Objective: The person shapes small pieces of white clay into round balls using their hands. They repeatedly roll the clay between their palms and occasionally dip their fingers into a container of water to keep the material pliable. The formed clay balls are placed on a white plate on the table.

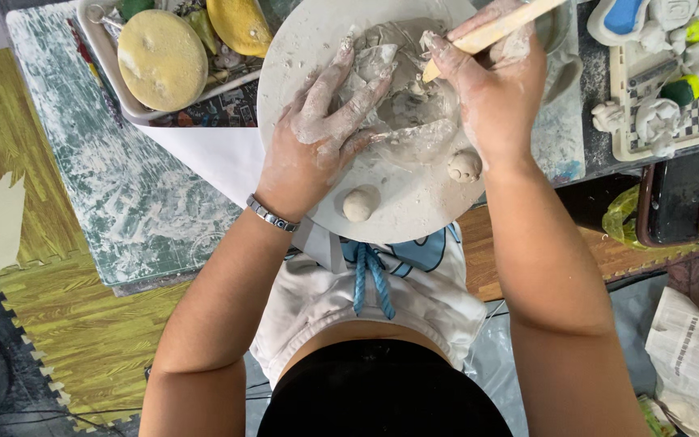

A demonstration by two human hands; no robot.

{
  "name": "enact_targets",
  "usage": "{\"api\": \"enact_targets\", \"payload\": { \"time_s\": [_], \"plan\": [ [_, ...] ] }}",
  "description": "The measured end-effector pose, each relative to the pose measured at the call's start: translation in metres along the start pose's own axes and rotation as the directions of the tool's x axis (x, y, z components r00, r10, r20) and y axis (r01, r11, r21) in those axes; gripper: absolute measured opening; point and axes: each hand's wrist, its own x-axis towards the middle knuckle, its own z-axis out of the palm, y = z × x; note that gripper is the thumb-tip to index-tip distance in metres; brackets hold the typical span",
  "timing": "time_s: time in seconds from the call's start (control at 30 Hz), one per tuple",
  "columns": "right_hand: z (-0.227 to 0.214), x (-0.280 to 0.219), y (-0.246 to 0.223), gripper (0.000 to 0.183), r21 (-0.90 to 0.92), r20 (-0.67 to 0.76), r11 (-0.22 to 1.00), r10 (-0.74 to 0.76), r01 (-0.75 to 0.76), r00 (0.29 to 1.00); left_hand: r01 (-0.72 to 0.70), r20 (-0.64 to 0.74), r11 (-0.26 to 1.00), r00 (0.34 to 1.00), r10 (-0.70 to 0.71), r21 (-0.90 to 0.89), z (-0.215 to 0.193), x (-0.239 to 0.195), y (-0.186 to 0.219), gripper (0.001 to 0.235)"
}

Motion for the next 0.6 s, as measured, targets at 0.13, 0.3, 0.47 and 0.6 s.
{"api": "enact_targets", "payload": {
  "time_s": [0.13,0.3,0.47,0.6],
  "plan": [
    [-0.016,-0.001,0.012,0.018,0.015,0.058,1.000,-0.021,0.021,0.998,0.003,0.024,1.000,1.000,-0.003,-0.005,0.000,-0.001,-0.001,0.075],
    [-0.045,-0.002,0.021,0.023,-0.030,0.228,0.995,-0.087,0.096,0.970,0.002,0.037,1.000,0.999,-0.003,0.024,0.001,0.001,-0.002,0.072],
    [-0.043,0.000,0.014,0.020,-0.070,0.362,0.982,-0.139,0.176,0.922,0.005,0.040,0.999,0.999,-0.007,0.045,0.000,0.002,0.000,0.071],
    [-0.024,0.001,-0.001,0.016,-0.386,0.470,0.842,-0.172,0.377,0.866,0.008,0.034,1.000,0.999,-0.009,0.017,-0.002,0.000,0.001,0.073]
  ]
}}
